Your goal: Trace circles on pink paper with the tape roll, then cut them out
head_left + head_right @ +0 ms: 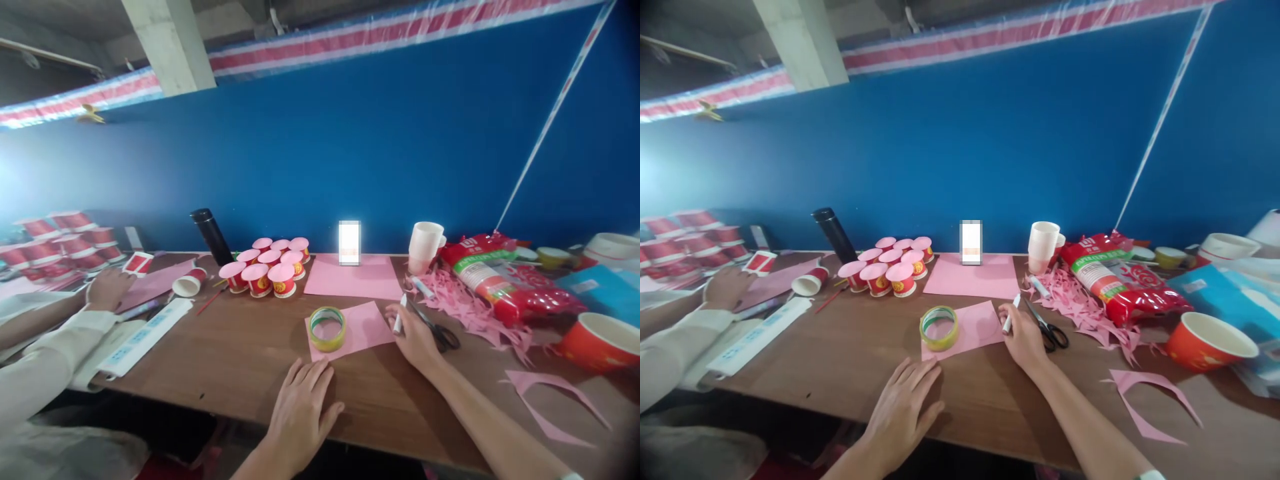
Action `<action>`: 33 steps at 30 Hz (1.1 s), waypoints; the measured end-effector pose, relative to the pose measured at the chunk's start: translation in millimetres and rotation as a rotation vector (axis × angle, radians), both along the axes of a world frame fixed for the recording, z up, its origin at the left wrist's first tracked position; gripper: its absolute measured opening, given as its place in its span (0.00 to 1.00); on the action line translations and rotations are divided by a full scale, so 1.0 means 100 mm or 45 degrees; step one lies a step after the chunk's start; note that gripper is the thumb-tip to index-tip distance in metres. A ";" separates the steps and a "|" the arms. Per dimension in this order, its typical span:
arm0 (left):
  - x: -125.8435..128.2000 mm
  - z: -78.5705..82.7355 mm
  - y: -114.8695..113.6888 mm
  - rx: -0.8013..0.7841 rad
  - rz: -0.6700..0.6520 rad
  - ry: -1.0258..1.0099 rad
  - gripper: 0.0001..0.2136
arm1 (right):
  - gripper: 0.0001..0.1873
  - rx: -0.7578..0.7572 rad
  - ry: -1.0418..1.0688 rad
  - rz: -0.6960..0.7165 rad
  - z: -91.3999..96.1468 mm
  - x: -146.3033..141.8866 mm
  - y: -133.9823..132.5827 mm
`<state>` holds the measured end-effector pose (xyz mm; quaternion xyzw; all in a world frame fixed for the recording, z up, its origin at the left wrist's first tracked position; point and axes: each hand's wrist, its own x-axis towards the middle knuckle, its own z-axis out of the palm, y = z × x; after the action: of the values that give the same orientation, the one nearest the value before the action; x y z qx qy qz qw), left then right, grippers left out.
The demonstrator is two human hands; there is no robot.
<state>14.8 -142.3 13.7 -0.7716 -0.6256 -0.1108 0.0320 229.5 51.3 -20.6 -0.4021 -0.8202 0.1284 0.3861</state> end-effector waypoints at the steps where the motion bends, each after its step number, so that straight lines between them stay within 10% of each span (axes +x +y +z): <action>1: -0.01 -0.01 0.01 0.008 -0.004 0.002 0.21 | 0.11 -0.004 -0.004 0.002 0.00 0.00 -0.01; 33: -0.15 -0.27 0.22 0.168 0.013 0.039 0.28 | 0.24 -0.077 -0.223 0.196 0.20 -0.07 -0.05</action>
<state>0.1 -120.7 -13.0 -0.7661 -0.6204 -0.1398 0.0930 222.3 46.0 -0.2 -0.3589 -0.8752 0.1466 0.2895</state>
